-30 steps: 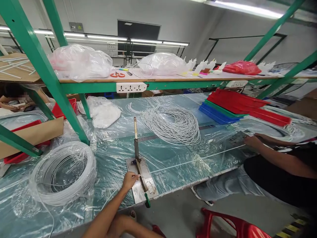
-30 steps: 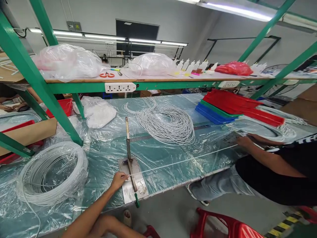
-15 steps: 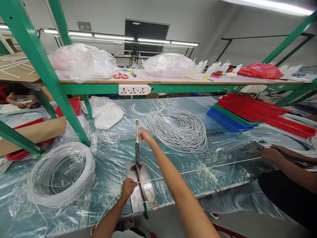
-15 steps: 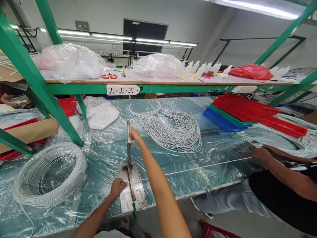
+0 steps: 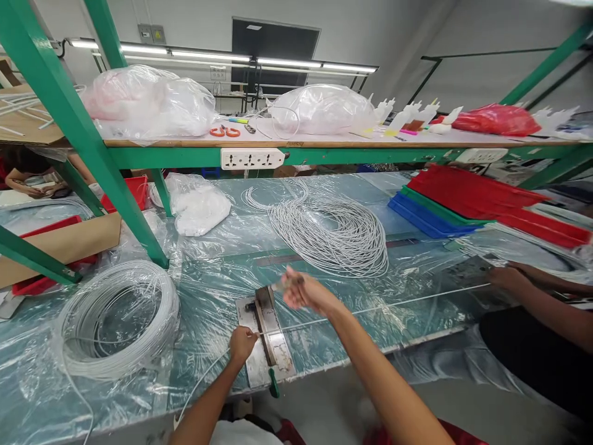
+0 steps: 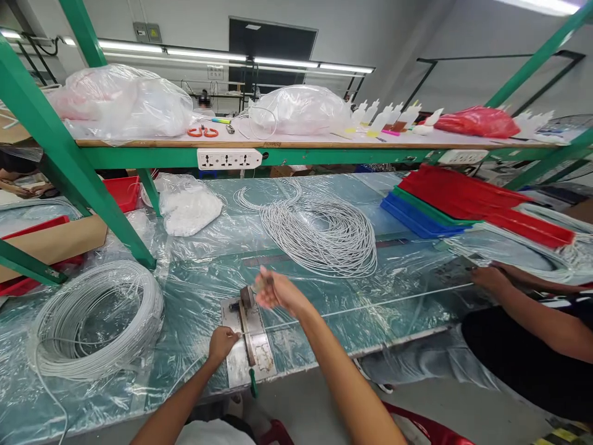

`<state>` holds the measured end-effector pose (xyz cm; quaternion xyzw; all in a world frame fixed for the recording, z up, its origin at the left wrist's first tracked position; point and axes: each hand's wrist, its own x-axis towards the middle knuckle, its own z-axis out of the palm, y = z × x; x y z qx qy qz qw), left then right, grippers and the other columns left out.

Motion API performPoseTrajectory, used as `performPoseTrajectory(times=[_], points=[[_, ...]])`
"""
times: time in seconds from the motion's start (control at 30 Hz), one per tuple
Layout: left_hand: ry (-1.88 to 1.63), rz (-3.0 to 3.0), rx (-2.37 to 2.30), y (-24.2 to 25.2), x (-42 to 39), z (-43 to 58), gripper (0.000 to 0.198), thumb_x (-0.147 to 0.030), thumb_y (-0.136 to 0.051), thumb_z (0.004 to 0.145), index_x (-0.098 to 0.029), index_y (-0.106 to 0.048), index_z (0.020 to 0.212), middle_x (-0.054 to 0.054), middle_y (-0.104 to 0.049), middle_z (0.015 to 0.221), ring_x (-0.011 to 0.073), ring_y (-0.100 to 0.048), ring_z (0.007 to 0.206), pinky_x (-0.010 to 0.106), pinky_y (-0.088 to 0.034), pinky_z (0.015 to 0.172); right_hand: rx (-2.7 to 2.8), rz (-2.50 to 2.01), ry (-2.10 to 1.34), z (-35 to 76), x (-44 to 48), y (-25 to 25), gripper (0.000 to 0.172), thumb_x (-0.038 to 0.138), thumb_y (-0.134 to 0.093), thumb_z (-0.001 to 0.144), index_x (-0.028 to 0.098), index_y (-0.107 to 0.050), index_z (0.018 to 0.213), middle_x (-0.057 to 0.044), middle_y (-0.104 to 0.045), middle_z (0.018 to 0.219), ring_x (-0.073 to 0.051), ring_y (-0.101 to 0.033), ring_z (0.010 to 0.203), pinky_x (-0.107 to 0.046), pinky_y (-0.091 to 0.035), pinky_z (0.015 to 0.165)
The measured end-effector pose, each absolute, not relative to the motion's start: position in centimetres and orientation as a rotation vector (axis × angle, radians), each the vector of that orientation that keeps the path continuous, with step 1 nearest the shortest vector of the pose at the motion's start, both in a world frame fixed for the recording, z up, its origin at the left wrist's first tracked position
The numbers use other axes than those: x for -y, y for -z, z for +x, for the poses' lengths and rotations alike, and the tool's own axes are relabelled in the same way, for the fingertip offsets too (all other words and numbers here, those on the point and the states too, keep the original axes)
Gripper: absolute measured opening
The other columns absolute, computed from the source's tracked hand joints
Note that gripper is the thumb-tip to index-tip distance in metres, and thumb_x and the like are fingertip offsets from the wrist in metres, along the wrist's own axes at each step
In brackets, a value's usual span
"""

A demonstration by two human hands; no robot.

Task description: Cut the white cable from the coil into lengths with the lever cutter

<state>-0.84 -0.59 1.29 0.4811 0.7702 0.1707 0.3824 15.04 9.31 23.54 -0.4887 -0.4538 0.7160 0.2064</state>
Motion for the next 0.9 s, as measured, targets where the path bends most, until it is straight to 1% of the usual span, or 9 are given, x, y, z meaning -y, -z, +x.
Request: performPoseTrajectory(times=[0.07,0.17,0.23,0.3,0.37,0.43,0.53,0.67,0.9], points=[[-0.437,1.224,-1.963,-1.2,0.6,-0.8,0.021,-0.033,-0.060,0.076,-0.015,-0.069,0.071,0.006,-0.069,0.081,0.0185,-0.062,0.081,0.021,-0.036,0.064,1.298,-1.389,-2.048,17.3,-4.1,-22.8,0.038,0.048,-0.055,0.077,0.016,-0.052,0.097,-0.006,-0.065,0.064,-0.014,-0.059,0.049,-0.021,-0.042,0.043],[-0.442,1.225,-1.960,-1.0,0.6,-0.9,0.021,-0.032,-0.059,0.077,-0.015,-0.069,0.071,0.006,-0.069,0.082,0.0191,-0.062,0.081,0.022,-0.036,0.063,1.179,-1.529,-2.043,19.3,2.7,-19.3,0.063,0.043,-0.054,0.073,0.020,-0.034,0.127,-0.002,-0.066,0.067,-0.014,-0.061,0.049,-0.018,-0.039,0.039],[-0.449,1.232,-1.955,-1.0,0.6,-0.9,0.021,-0.032,-0.059,0.077,-0.015,-0.069,0.070,0.007,-0.069,0.083,0.0194,-0.062,0.082,0.022,-0.035,0.063,1.108,-1.633,-1.982,19.7,5.8,-16.2,0.073,0.042,-0.051,0.069,0.018,-0.024,0.133,0.000,-0.065,0.063,-0.014,-0.059,0.044,-0.017,-0.036,0.036],[-0.455,1.240,-1.948,-1.0,0.7,-0.9,0.021,-0.033,-0.059,0.077,-0.015,-0.069,0.069,0.006,-0.069,0.082,0.0192,-0.062,0.083,0.022,-0.035,0.063,1.113,-1.704,-1.924,19.4,7.6,-13.4,0.067,0.043,-0.050,0.066,0.015,-0.036,0.125,0.003,-0.059,0.054,-0.012,-0.053,0.035,-0.017,-0.031,0.032],[-0.460,1.244,-1.946,-1.0,0.7,-0.9,0.021,-0.032,-0.059,0.077,-0.016,-0.068,0.069,0.006,-0.069,0.080,0.0189,-0.062,0.082,0.022,-0.035,0.063,1.161,-1.752,-1.845,18.8,8.6,-11.5,0.050,0.045,-0.050,0.064,0.014,-0.050,0.103,0.007,-0.047,0.042,-0.009,-0.039,0.027,-0.018,-0.025,0.030],[-0.462,1.248,-1.945,-1.1,0.7,-0.9,0.021,-0.032,-0.059,0.077,-0.016,-0.068,0.068,0.006,-0.069,0.079,0.0188,-0.062,0.081,0.022,-0.034,0.062,1.199,-1.781,-1.720,18.2,9.1,-10.3,0.037,0.050,-0.051,0.064,0.017,-0.052,0.080,0.010,-0.036,0.036,-0.007,-0.029,0.026,-0.019,-0.021,0.030],[-0.472,1.260,-1.933,-1.2,0.6,-0.9,0.021,-0.031,-0.058,0.078,-0.015,-0.067,0.066,0.005,-0.069,0.078,0.0185,-0.062,0.080,0.021,-0.034,0.062,1.257,-1.792,-1.492,17.9,9.6,-9.1,0.037,0.055,-0.053,0.065,0.019,-0.049,0.061,0.006,-0.037,0.040,-0.009,-0.036,0.035,-0.022,-0.028,0.037],[-0.496,1.263,-1.919,-1.3,0.6,-0.9,0.024,-0.030,-0.058,0.078,-0.015,-0.065,0.061,0.005,-0.068,0.073,0.0182,-0.062,0.078,0.021,-0.034,0.061,1.419,-1.826,-1.281,18.5,10.1,-7.9,0.043,0.059,-0.049,0.067,0.017,-0.051,0.058,-0.001,-0.050,0.053,-0.017,-0.048,0.055,-0.028,-0.039,0.052],[-0.528,1.248,-1.901,-0.8,0.8,-1.0,0.025,-0.031,-0.058,0.076,-0.014,-0.063,0.058,0.005,-0.065,0.068,0.0204,-0.062,0.076,0.023,-0.036,0.063,1.442,-1.911,-1.274,18.4,11.6,-4.1,0.051,0.064,-0.042,0.070,0.016,-0.060,0.073,-0.006,-0.060,0.064,-0.025,-0.058,0.067,-0.034,-0.044,0.064]])
